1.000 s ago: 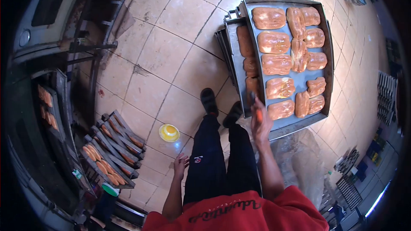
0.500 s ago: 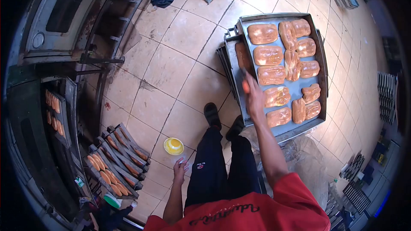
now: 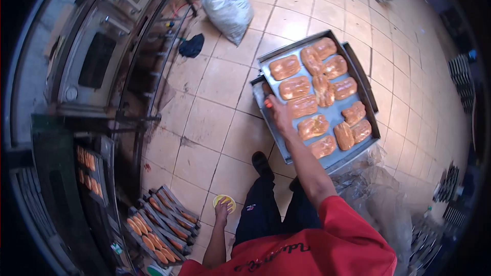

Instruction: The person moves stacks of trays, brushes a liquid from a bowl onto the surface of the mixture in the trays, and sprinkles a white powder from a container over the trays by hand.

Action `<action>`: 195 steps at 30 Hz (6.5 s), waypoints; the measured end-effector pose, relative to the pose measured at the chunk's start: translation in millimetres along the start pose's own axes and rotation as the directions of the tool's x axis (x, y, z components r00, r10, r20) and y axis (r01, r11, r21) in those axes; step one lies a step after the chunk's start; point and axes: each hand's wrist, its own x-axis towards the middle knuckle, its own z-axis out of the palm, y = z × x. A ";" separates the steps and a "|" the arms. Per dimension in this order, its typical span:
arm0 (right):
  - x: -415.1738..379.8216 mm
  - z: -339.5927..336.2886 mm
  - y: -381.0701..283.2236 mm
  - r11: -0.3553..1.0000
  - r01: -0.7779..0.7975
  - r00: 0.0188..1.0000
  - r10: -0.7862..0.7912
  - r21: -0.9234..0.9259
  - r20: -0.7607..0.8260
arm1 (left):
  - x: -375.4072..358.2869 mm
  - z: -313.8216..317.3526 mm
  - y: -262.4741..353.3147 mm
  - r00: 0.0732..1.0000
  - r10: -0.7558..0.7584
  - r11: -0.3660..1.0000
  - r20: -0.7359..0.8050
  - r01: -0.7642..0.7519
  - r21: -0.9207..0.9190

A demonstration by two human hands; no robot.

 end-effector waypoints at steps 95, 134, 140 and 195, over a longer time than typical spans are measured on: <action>171.2 -428.0 441.2 0.869 0.049 0.551 -0.434 0.492 0.713 | -371.9 1446.9 -16.9 0.698 -0.716 -0.111 -0.009 -0.127 -0.986; -319.2 -1060.2 828.5 0.936 0.236 -0.727 0.348 -0.261 0.592 | -374.7 2181.3 172.2 0.359 -0.685 -0.482 0.634 -0.876 -0.025; -518.2 -1282.3 965.1 0.878 0.376 -0.740 0.477 -0.297 0.474 | -404.3 2238.1 108.5 0.680 -0.380 -0.494 0.627 -0.722 0.484; -1345.7 -2535.8 1943.1 0.201 0.158 -0.830 -0.503 0.967 0.240 | -1232.0 3789.5 -1197.4 0.227 -0.800 -0.513 0.556 -0.738 -0.438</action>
